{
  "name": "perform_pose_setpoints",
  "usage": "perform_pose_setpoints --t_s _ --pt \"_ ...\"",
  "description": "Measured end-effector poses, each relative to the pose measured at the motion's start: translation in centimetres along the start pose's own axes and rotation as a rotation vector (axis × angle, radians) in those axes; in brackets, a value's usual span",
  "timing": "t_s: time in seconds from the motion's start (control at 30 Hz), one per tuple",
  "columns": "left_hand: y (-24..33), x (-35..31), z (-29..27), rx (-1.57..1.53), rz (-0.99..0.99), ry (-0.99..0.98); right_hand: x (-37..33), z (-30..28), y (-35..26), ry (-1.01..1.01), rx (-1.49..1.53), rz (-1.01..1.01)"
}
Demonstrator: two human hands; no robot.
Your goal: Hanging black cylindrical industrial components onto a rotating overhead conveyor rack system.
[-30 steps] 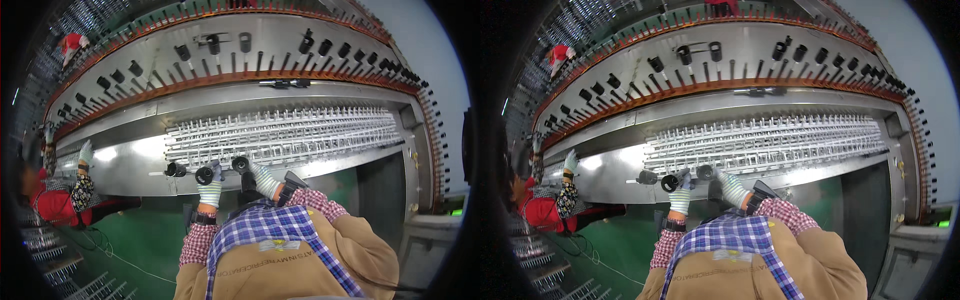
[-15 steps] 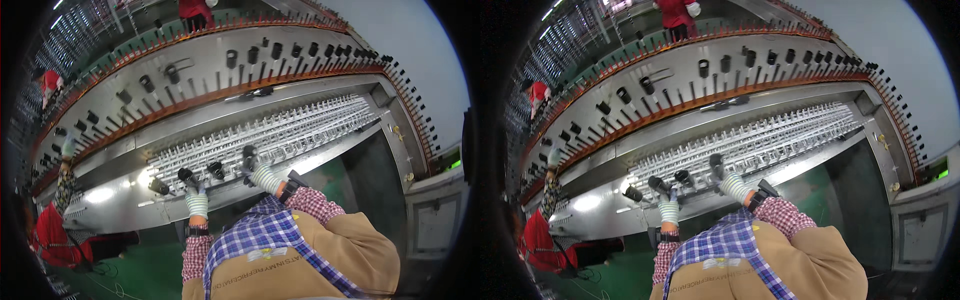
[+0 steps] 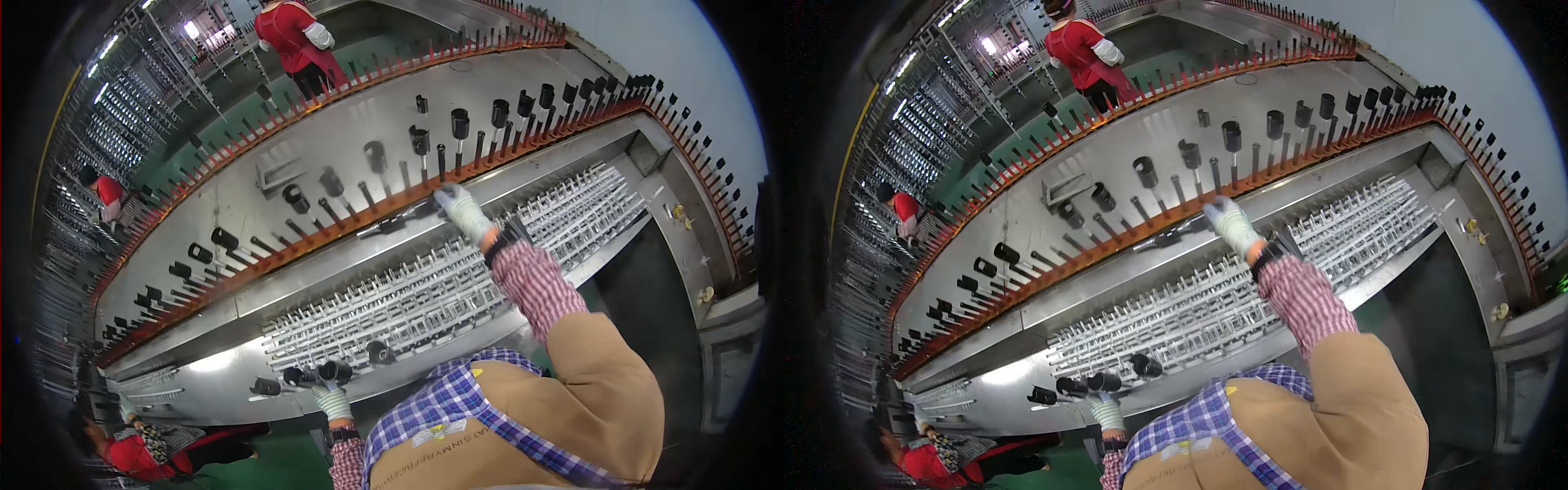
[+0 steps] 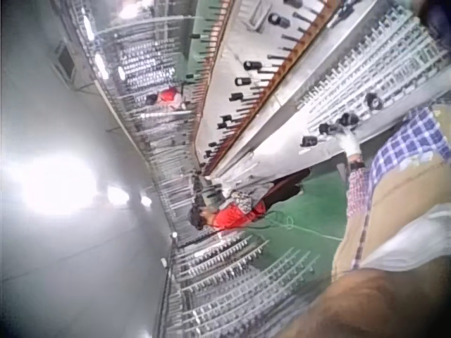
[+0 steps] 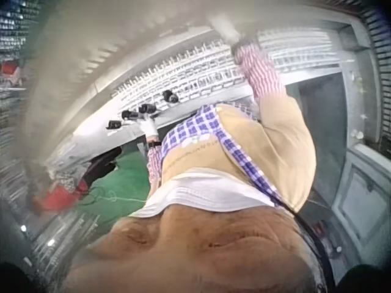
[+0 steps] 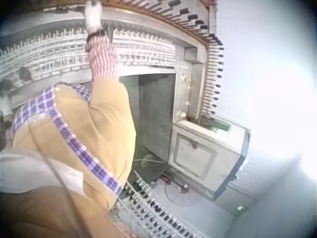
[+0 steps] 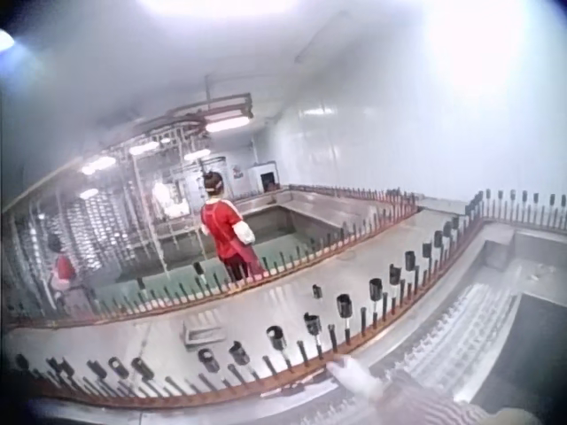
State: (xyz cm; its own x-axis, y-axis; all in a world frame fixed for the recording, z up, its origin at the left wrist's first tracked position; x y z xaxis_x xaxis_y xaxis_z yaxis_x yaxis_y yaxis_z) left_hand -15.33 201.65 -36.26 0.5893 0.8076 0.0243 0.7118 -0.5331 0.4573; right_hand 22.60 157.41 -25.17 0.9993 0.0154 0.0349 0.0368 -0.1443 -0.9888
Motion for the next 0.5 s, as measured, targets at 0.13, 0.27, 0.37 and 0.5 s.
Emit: perform_pose_setpoints --t_s 0.13,0.27,0.37,0.5 --pt "1.1 -0.7 -0.8 -0.623 -0.144 0.018 9.2 3.3 0.0 -0.072 -0.204 -0.103" --pt "6.1 -5.8 -4.2 -0.747 -0.114 0.246 11.1 5.4 -3.7 -0.194 -0.489 -0.048" --pt "6.0 -9.2 -2.9 -0.846 -0.200 0.196 8.6 -0.1 -3.8 -0.063 -0.336 -0.266" --pt "7.2 -9.3 -0.8 -0.852 -0.281 0.161 9.7 -21.6 7.0 0.524 -0.031 -0.201"
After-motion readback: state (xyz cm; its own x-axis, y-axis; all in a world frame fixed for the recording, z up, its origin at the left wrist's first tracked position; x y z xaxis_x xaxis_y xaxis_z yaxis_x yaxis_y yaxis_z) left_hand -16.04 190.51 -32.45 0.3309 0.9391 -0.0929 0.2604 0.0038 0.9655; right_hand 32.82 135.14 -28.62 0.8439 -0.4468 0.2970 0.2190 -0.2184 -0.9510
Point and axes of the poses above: each hand's wrist, its own x-axis towards the middle knuckle, its own z-axis out of the palm, y = z × x, the point moved 10 cm from there along x, towards the middle knuckle, and after that the axes turned 7 degrees about -z, right-handed, at the moved point
